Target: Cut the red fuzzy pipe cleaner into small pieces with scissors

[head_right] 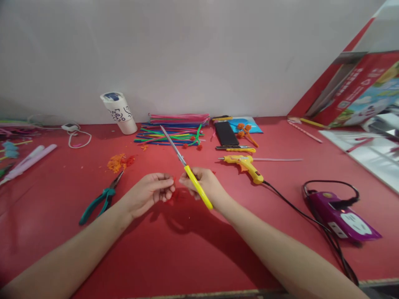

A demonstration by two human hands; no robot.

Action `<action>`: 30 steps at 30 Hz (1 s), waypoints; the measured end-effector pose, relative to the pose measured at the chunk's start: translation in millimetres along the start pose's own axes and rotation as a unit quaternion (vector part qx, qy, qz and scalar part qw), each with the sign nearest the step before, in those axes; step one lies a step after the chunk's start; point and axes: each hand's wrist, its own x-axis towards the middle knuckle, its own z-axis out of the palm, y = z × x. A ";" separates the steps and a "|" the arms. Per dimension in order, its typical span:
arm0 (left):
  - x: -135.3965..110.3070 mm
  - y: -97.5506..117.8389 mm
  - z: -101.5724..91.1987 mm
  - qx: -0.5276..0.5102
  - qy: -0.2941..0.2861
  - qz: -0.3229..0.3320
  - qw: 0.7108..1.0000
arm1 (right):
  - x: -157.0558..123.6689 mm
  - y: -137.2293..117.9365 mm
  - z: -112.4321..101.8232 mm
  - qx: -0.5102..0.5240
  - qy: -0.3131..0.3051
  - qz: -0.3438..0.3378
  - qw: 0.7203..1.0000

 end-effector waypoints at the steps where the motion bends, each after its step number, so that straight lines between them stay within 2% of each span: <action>1: 0.4 -0.2 6.0 0.001 -0.005 -0.006 1.000 | -2.3 0.8 0.6 0.008 -0.004 0.001 1.000; 6: 3.7 -6.6 26.0 0.070 0.007 0.001 0.998 | -11.2 5.5 -1.0 0.030 0.004 0.013 0.999; 10: 4.3 -6.7 19.2 0.128 0.017 0.041 0.991 | -13.0 6.0 -3.5 0.032 0.005 0.024 0.999; 11: 5.2 -5.2 13.1 0.152 0.044 0.068 0.985 | -12.7 5.8 -4.0 0.032 0.008 0.026 0.999; 13: 9.5 -3.5 -1.9 0.195 0.147 0.141 0.959 | -11.6 5.5 -4.7 0.034 0.016 0.031 0.999; 14: 12.7 -4.6 -9.3 0.190 0.193 0.168 0.948 | -10.9 5.6 -4.9 0.036 0.020 0.034 0.999; 15: 16.2 -7.3 -15.4 0.161 0.215 0.184 0.946 | -10.1 5.7 -5.0 0.037 0.023 0.038 0.998; 18: 24.6 -23.0 -20.5 0.067 0.194 0.191 0.960 | -7.7 6.6 -4.8 0.038 0.027 0.046 0.998; 21: 23.6 -36.7 -7.3 0.060 0.126 0.147 0.979 | -6.0 8.0 -5.1 0.032 0.028 0.053 0.998; 24: 15.6 -36.5 7.8 0.047 0.046 0.092 0.994 | -5.5 10.1 -5.1 0.024 0.020 0.057 0.998; 26: 10.8 -31.1 12.5 0.096 0.043 0.094 0.990 | -5.7 11.5 -4.3 0.024 0.012 0.058 0.998; 30: 7.1 -24.5 13.6 0.277 0.076 0.147 0.946 | -7.0 11.2 -1.6 0.036 -0.014 0.060 0.997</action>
